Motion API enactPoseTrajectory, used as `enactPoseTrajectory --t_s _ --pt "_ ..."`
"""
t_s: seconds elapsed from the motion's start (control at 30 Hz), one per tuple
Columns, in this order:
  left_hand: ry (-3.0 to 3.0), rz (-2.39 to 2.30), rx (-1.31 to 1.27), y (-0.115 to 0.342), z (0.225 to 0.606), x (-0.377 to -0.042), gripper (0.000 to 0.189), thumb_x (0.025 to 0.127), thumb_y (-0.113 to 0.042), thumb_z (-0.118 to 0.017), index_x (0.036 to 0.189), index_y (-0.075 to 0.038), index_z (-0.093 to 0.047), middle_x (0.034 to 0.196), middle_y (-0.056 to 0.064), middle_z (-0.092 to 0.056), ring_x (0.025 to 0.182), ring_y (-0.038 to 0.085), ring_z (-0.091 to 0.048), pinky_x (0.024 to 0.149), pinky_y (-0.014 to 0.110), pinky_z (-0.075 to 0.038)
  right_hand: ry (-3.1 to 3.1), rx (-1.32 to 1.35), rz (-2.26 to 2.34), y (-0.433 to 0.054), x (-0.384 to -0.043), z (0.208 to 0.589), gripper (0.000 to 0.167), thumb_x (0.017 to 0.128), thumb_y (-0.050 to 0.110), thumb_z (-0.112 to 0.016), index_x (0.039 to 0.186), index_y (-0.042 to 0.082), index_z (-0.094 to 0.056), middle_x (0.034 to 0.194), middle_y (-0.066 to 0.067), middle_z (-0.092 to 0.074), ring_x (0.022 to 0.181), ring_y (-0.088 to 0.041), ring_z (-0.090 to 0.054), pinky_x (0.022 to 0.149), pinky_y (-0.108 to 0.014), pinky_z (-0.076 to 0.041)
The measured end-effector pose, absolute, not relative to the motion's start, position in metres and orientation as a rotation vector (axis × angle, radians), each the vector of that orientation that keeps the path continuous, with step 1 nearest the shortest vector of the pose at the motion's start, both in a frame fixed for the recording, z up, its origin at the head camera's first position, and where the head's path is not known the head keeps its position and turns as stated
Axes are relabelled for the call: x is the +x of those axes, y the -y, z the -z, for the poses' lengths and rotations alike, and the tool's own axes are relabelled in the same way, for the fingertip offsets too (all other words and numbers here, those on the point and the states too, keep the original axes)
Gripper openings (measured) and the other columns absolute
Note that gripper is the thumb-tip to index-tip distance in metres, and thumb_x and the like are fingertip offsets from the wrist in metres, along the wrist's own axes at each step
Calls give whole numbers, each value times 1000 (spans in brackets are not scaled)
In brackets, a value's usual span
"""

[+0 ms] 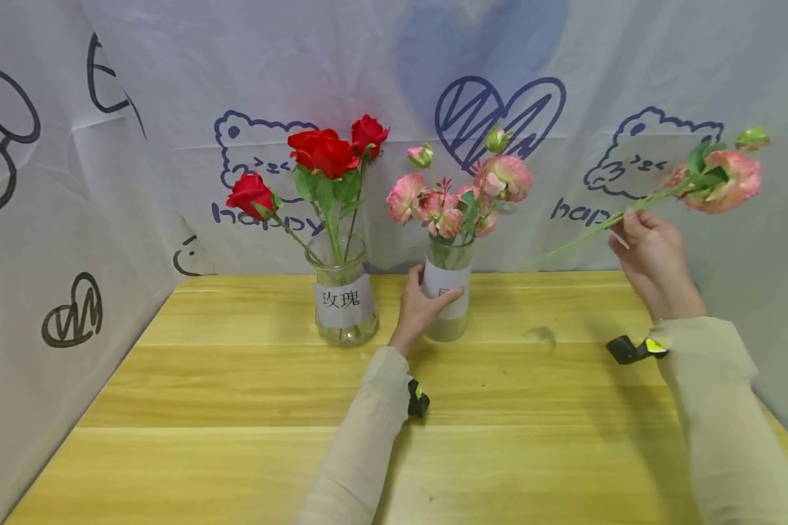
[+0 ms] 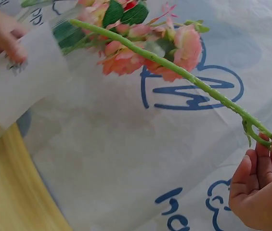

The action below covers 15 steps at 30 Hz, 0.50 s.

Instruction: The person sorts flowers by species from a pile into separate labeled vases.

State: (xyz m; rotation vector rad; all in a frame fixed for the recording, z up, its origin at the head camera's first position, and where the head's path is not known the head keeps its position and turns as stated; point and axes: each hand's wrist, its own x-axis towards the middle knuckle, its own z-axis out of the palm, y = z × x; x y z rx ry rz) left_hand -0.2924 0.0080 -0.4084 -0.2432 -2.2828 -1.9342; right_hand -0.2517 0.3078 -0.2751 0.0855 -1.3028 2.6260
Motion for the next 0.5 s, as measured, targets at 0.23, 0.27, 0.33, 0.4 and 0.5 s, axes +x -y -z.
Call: enactPoseTrajectory --t_s 0.23,0.27,0.33,0.4,0.5 --pt "2281 1941 -241 -8 409 -293 75 80 -29 -80 139 -10 -39 131 10 -51 113 26 -52 96 43 -44 1195 59 -2665 -297 -263 260 9 93 5 -60 88 -2 -55 91 -7 -55 83 -17 -50 69 -25 -43" --pt "2280 1941 -241 -8 409 -293 75 80 -29 -80 139 -9 -39 131 11 -51 113 26 -52 96 43 -44 1191 56 -2669 -295 -265 258 9 93 5 -59 88 -2 -55 90 -7 -55 83 -17 -50 69 -25 -43" --pt "2278 1939 -243 -8 409 -293 75 80 -29 -80 139 -9 -39 131 11 -51 113 26 -52 96 43 -44 1166 41 -2683 -291 -268 254 9 94 4 -58 87 -2 -55 87 -8 -55 81 -17 -51 68 -25 -44" --pt "2273 1937 -246 -8 409 -293 75 80 -28 -80 139 -9 -39 130 11 -52 113 26 -52 96 44 -44 1170 17 -2675 -287 -271 251 8 94 4 -57 89 -1 -55 87 -8 -54 82 -17 -50 69 -25 -44" --pt "2267 1935 -252 -8 408 -293 74 80 -27 -80 138 -7 -40 129 12 -52 112 27 -53 96 44 -44 1208 -24 -2638 -280 -275 247 7 95 6 -56 93 -1 -57 91 -7 -53 87 -17 -49 71 -24 -43"
